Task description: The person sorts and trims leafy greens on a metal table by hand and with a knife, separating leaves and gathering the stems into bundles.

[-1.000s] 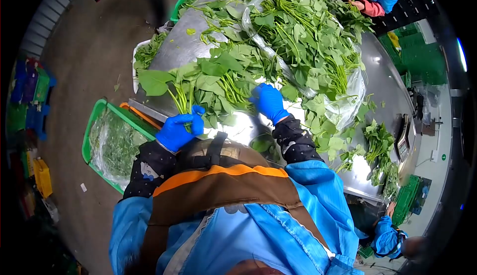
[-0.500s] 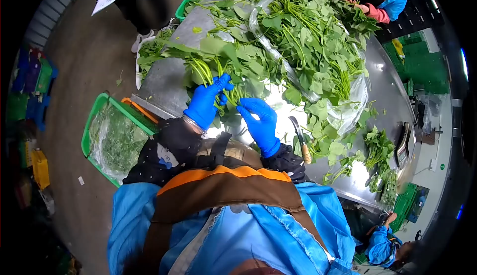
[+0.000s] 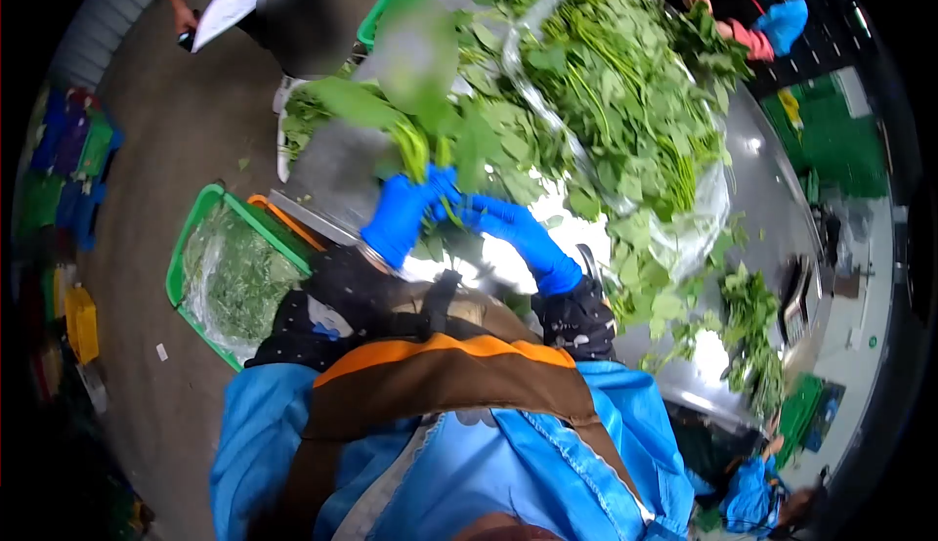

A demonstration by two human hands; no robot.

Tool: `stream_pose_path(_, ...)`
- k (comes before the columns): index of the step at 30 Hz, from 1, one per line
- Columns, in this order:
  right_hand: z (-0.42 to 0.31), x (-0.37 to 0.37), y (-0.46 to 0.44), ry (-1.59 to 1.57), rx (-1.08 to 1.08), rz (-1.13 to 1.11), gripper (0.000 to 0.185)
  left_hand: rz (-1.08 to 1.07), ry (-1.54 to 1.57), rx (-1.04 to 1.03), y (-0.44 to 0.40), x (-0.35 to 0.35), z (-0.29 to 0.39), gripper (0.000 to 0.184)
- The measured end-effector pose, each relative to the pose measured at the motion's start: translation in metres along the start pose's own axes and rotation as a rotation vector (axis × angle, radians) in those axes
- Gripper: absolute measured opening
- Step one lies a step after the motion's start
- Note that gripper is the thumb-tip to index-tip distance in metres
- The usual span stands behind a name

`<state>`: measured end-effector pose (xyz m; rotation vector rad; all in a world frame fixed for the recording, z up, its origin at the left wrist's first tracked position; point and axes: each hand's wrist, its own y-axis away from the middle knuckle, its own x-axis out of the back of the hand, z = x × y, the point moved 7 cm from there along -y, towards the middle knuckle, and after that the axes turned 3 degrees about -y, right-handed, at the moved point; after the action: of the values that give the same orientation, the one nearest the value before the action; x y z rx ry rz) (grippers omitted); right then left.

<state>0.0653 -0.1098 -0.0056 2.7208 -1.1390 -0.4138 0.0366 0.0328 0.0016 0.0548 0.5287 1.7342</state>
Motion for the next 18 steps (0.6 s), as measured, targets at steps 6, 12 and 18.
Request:
stream_pose_path(6,-0.007,0.007,-0.003,0.273,0.028,0.300,0.016,0.084,0.255,0.021,-0.004,0.015,-0.005,0.024)
stream_pose_path(12,0.010,0.079,0.045,-1.744,0.318,0.376,0.034,0.135,0.587,-0.163,-0.018,0.086,0.031,0.027)
stream_pose_path(18,-0.058,0.024,0.015,-0.017,0.175,0.242,0.073,-0.037,0.466,-0.034,-0.017,0.048,0.015,0.030)
